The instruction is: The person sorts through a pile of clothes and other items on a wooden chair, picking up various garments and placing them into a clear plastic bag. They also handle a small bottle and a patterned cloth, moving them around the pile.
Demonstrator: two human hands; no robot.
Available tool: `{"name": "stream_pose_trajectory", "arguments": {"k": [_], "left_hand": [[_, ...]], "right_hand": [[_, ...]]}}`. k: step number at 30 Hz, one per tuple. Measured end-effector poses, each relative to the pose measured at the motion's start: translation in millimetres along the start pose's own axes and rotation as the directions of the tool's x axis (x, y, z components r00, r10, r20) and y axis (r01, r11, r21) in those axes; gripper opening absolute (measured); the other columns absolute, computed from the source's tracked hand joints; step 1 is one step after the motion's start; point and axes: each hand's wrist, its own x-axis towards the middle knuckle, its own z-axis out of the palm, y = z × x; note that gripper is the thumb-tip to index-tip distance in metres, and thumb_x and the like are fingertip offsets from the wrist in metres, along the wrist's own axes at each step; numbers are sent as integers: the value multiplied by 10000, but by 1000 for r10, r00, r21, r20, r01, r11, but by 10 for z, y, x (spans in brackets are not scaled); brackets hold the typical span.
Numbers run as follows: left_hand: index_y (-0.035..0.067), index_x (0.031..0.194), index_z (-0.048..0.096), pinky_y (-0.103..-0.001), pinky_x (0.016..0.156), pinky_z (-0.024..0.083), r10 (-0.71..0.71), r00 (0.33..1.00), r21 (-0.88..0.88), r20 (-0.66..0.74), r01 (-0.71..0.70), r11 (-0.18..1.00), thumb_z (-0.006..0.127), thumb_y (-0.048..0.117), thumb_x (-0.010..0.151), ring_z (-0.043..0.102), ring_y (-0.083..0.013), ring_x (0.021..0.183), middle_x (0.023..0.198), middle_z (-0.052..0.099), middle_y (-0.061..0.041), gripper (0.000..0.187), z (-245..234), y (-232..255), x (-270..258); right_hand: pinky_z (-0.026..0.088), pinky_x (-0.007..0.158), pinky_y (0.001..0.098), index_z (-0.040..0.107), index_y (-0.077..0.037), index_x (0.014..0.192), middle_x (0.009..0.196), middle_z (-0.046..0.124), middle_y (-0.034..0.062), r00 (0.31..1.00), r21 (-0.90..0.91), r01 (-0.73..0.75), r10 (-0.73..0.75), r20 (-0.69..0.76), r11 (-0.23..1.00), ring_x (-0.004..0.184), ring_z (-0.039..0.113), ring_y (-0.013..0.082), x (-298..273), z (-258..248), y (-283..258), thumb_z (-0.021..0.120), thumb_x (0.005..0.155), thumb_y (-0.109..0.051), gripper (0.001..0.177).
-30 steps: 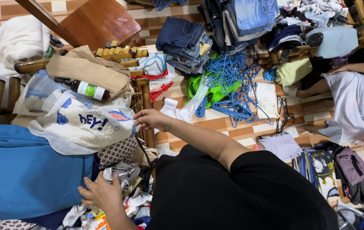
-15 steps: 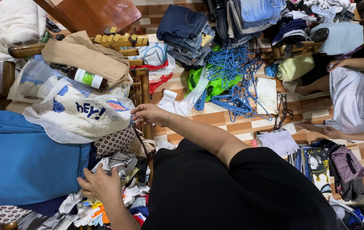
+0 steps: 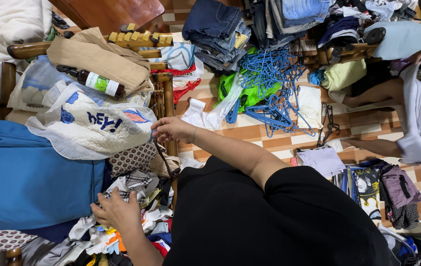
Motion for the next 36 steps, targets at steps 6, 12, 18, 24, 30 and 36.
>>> {"name": "stream_pose_trajectory", "arguments": {"k": [6,12,18,24,30,36], "left_hand": [[155,1306,730,-692,1163,204,1,1000,8,16,-1,1000,829,403,808,236,-503,1495,1604,429,-238,565,-2,25,12],[145,1314,725,-694,1152,225,25,1000,-6,-4,-25,1000,823,403,816,248,-514,1496,1610,425,-245,570,-67,4,51],[153,1328,716,-714,1136,234,27,999,-10,27,-27,1000,820,416,814,249,-517,1488,1604,423,-233,586,-81,19,61],[152,1335,704,-713,1145,226,72,995,-47,67,-69,996,819,384,800,236,-515,1493,1601,411,-241,594,-41,211,117],[144,1351,680,-723,1111,224,97,988,-85,123,-87,993,815,346,810,210,-503,1496,1611,378,-232,594,-85,471,192],[141,1360,672,-698,1134,248,112,987,-88,115,-103,991,807,351,815,223,-498,1497,1615,380,-229,600,-127,468,111]], "right_hand": [[574,706,298,534,-130,1350,1093,726,84,996,-29,85,-86,-33,996,876,727,169,106,-209,85,642,918,-73,449],[617,686,329,362,87,1448,898,773,222,458,-685,174,-674,-580,707,746,758,258,54,-1975,-613,686,923,-68,637],[438,415,362,-89,-538,1585,704,580,93,346,-178,167,-226,-910,970,526,581,202,-1268,-3541,-1179,590,918,61,1125],[455,473,371,-118,-500,1609,744,622,138,418,-157,73,-173,-892,985,562,625,222,-1729,-3835,-1072,579,919,89,1144],[545,561,384,-78,-497,1619,698,655,106,451,-58,-45,-31,-892,997,584,666,204,-1635,-3775,-910,591,870,79,1158],[561,605,403,-44,-483,1633,715,647,75,453,-69,-11,-57,-889,998,610,674,191,-1491,-3698,-881,590,838,107,1176]]}}
